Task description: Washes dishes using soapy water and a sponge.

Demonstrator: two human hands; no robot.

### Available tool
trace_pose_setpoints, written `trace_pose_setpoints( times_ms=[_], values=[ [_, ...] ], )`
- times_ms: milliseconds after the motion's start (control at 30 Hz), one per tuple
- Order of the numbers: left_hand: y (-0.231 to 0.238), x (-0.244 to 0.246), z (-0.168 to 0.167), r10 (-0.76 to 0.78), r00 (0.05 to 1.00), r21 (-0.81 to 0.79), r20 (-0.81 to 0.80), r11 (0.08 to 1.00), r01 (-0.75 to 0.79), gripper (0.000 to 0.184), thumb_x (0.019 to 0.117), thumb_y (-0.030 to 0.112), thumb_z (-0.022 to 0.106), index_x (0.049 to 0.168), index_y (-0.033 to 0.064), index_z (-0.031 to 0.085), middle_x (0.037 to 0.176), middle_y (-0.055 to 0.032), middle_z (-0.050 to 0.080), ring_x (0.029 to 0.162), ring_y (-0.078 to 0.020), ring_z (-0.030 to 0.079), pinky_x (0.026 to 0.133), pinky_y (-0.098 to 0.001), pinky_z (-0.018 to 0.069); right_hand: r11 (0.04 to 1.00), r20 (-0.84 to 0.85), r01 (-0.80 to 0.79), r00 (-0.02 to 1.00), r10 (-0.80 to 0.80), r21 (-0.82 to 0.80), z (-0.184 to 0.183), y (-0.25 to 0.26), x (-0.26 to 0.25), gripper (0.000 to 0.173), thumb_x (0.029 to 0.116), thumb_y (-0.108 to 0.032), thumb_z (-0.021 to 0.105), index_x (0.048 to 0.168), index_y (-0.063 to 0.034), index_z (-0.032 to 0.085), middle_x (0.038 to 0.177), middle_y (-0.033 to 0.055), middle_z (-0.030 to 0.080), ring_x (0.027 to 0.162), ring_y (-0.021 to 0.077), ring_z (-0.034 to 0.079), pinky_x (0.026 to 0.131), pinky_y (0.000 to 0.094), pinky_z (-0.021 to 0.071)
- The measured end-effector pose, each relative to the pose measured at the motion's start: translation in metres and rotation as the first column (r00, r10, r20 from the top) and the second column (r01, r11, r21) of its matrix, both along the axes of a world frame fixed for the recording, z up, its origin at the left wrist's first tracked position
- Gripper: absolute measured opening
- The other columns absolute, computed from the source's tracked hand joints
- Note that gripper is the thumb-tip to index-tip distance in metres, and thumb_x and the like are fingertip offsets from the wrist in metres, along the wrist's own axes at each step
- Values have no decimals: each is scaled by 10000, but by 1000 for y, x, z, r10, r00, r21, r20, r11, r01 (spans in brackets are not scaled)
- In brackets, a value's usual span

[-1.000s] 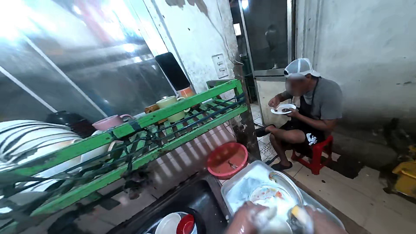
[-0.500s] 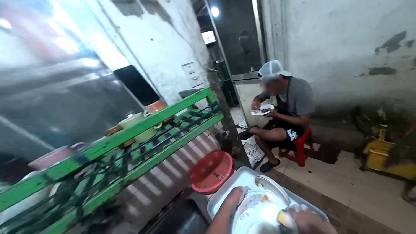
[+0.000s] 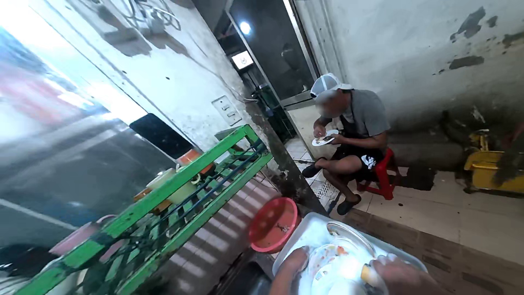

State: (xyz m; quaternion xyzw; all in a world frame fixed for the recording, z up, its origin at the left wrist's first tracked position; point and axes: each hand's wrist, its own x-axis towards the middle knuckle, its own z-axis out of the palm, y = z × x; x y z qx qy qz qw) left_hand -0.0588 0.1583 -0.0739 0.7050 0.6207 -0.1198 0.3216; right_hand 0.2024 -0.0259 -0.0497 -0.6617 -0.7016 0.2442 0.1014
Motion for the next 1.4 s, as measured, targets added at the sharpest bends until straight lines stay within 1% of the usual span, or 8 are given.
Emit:
trace_pose_setpoints(
  times_ms=[233,467,567,733,900,1067,1267,1400],
  values=[
    [-21,-15,11,-412,877,-144,-245,911,387,423,959,142,651,1344,-24,594,1340,-266,610,1275,-431,565,1075,-642,417,1000,24,-11,1000,11,-8,-4,1,1,362,931,-201,658,1250,-29,656,1228,268,658,1166,502,621,835,685,535],
    [-11,-22,0,-467,858,161,-214,850,502,436,942,165,639,1378,161,642,1594,-75,422,1498,-312,330,1215,-527,296,993,54,-17,998,23,-116,7,5,2,418,937,-209,669,1310,-25,624,1263,289,635,1170,517,614,840,702,528],
    [-8,-16,-10,-442,881,133,-167,876,464,617,918,137,675,1513,173,514,1701,-41,222,1565,-314,188,1245,-550,238,987,70,-20,997,31,-161,11,7,1,431,947,-220,654,1334,-35,610,1291,279,624,1189,512,605,854,695,530],
    [-17,11,-6,-276,912,-31,-303,959,280,442,978,136,616,1368,-65,556,1445,-263,532,1359,-422,498,1106,-609,408,975,104,8,994,15,-221,19,7,-1,426,947,-218,647,1337,-49,606,1278,272,629,1163,496,624,844,676,540],
    [-4,3,-11,-244,932,-26,-266,969,246,430,1049,162,486,1439,-15,525,1484,-236,512,1380,-397,489,1143,-582,379,972,86,10,996,11,-236,20,8,0,454,932,-223,670,1350,-61,602,1294,271,619,1178,505,610,842,692,529],
    [9,-22,-1,-311,934,-204,-177,940,275,442,991,115,581,1428,55,553,1394,-237,582,1310,-394,546,1085,-615,412,959,110,11,994,21,-282,22,8,-1,479,945,-251,668,1384,-80,580,1334,254,603,1205,501,596,867,688,525],
    [2,-24,5,-121,986,143,119,984,103,383,962,2,573,1331,77,640,1357,-159,621,1271,-268,588,1100,-441,454,962,99,13,995,15,-273,22,8,1,500,937,-252,682,1398,-87,582,1325,273,611,1200,510,597,872,708,506],
    [-17,-16,9,-175,981,558,83,824,100,424,941,-28,528,1281,145,714,1338,-140,643,1323,-291,547,1152,-430,407,975,67,-20,997,35,-220,15,8,5,491,911,-252,713,1350,-61,605,1273,293,629,1165,529,607,844,722,506]
  ],
)
